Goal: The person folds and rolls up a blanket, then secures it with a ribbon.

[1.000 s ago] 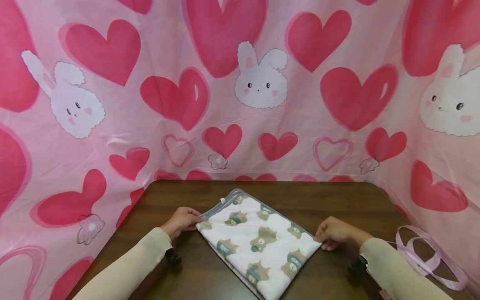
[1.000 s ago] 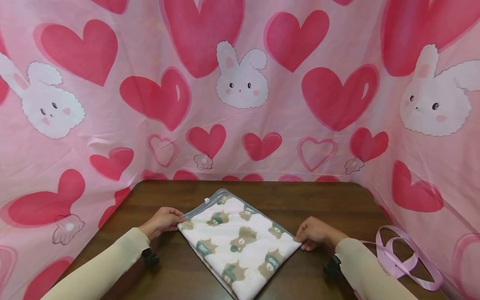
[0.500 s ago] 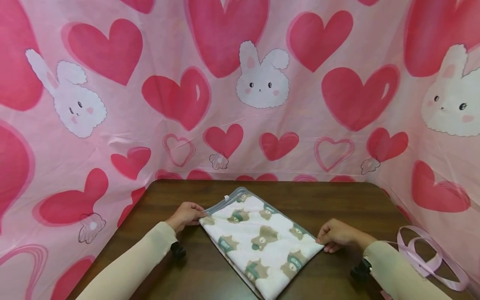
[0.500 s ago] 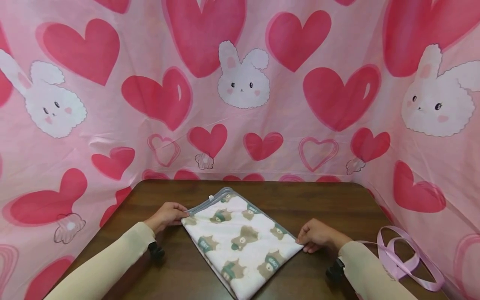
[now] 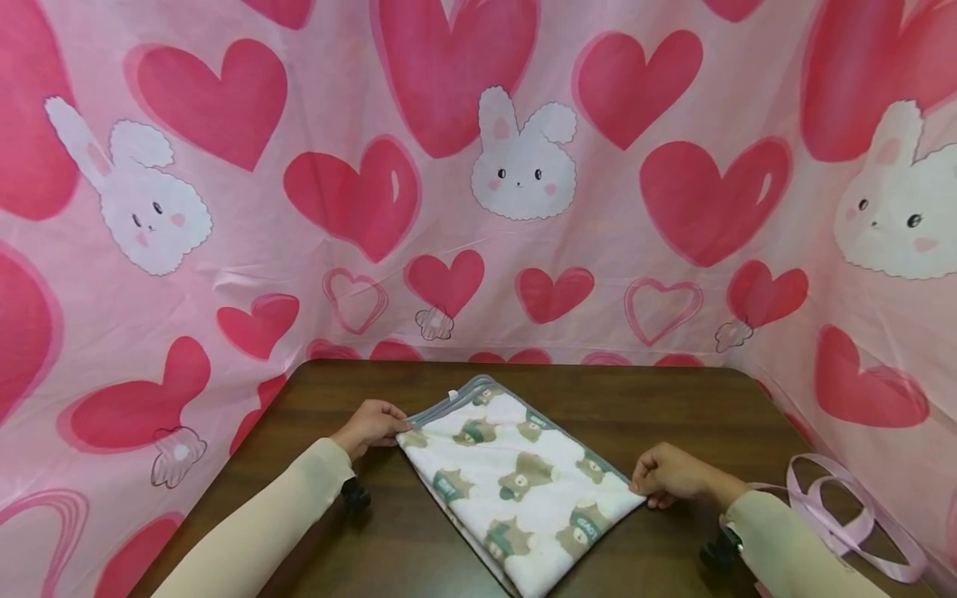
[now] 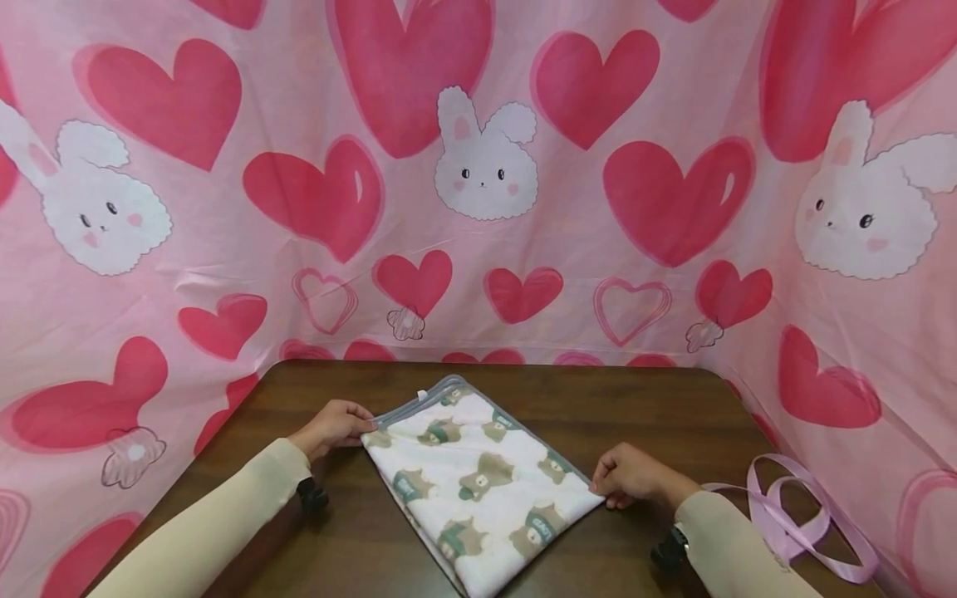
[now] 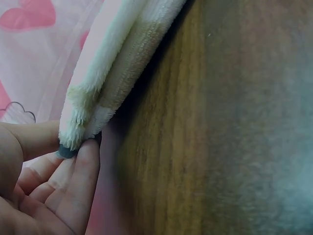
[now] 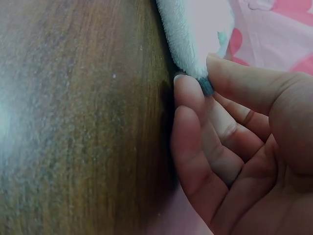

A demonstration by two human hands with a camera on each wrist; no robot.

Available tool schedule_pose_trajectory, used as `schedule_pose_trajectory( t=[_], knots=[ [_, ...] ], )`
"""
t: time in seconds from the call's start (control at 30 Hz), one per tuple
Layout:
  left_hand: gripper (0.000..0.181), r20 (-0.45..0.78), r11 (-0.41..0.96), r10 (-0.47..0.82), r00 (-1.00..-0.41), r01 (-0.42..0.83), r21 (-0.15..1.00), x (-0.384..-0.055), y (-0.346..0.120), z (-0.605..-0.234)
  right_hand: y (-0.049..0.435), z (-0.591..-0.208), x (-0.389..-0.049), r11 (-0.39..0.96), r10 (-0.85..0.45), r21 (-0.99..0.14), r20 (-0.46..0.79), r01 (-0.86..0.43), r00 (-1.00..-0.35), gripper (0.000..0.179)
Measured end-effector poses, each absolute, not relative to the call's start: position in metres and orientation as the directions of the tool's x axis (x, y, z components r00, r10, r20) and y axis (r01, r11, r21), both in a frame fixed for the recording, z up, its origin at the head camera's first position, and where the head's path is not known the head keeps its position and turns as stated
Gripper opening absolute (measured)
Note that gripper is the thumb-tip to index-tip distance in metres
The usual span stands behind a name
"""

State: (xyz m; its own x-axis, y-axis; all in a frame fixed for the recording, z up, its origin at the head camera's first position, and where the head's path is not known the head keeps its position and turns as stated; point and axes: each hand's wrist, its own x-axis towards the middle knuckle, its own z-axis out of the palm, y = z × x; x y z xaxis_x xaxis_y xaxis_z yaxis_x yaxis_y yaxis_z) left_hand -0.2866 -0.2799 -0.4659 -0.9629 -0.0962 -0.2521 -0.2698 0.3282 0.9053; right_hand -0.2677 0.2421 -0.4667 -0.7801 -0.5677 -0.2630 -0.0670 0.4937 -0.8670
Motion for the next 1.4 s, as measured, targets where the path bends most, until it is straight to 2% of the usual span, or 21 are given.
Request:
schedule_pose_trajectory(
  t=[0.7, 0.97, 1.4],
  knots=[
    [0.017, -0.205, 0.361, -0.069, -0.976, -0.216, 0.907, -0.317, -0.269, -0.459, 0.244, -0.468, -0.259, 0.489, -0.605, -0.864, -0.238, -0.118, -0.76, 0.007],
    [0.016, -0.187, 0.395, -0.077, -0.979, -0.202, 0.896, -0.333, -0.261, -0.455, 0.243, -0.473, -0.248, 0.458, -0.603, -0.885, -0.241, -0.082, -0.76, 0.008],
    [0.019, -0.13, 0.425, -0.087, -0.988, -0.155, 0.892, -0.354, -0.248, -0.445, 0.238, -0.472, -0.233, 0.425, -0.621, -0.9, -0.211, -0.098, -0.755, 0.005]
  ],
)
